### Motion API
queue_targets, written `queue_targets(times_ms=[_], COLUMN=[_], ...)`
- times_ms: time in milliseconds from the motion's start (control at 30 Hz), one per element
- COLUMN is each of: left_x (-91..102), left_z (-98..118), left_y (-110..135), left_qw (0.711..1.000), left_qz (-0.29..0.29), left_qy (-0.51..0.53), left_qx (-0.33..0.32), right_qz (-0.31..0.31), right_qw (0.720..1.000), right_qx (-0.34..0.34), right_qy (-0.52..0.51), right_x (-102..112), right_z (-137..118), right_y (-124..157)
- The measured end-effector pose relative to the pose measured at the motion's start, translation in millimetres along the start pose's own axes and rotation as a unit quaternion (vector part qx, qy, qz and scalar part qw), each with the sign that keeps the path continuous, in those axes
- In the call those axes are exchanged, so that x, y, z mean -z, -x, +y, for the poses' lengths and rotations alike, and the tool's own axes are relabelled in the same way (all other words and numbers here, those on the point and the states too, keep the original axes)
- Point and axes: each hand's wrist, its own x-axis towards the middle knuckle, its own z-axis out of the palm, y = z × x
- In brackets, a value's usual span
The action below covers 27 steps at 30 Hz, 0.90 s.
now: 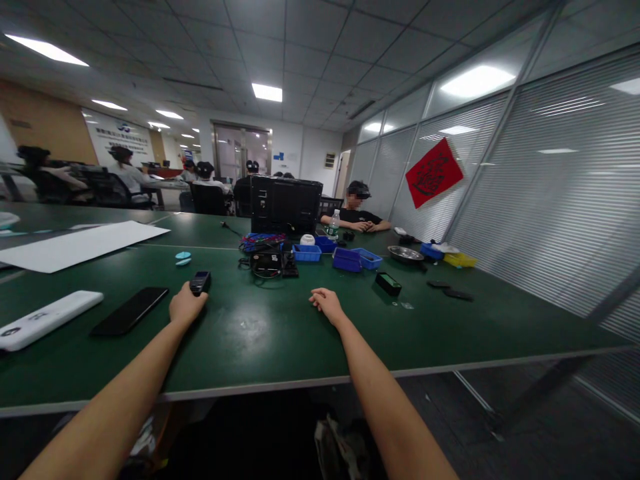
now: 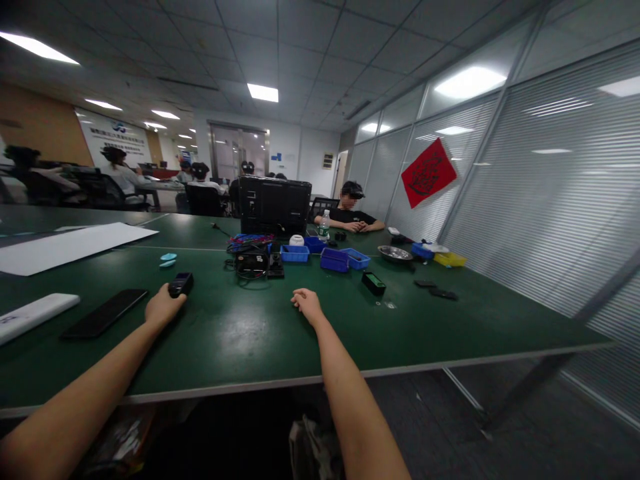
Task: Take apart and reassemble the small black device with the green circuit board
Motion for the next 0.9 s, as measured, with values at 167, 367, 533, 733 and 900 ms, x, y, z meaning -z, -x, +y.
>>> queue_targets(times_ms=[167,367,533,733,900], left_x=[-0.8,-3.7,0.7,2.9,1.3], left_z=[-9.8,-9.5,-5.1,-3.3,-4.4], left_y=[-6.2,-6.1,-3.4,-1.7,-3.5], left_qw=[0.999,0.997,0.999,0.999,0.999], left_qz=[0.045,0.075,0.044,0.041,0.036], left_qy=[0.01,0.017,0.006,-0.004,-0.005], left_qx=[0.015,0.024,0.019,0.012,0.008], right_qz=[0.001,0.0,0.0,-0.005,-0.002], right_qw=[1.0,1.0,1.0,1.0,0.999], right_qx=[0.0,0.003,0.004,-0.004,0.001], right_qy=[0.002,0.015,0.025,0.023,0.033], right_x=[-0.4,0.7,0.8,0.7,-0.2], right_z=[-1.8,-3.9,-5.9,-8.4,-8.1], right_y=[1.1,2.2,3.0,4.5,3.8])
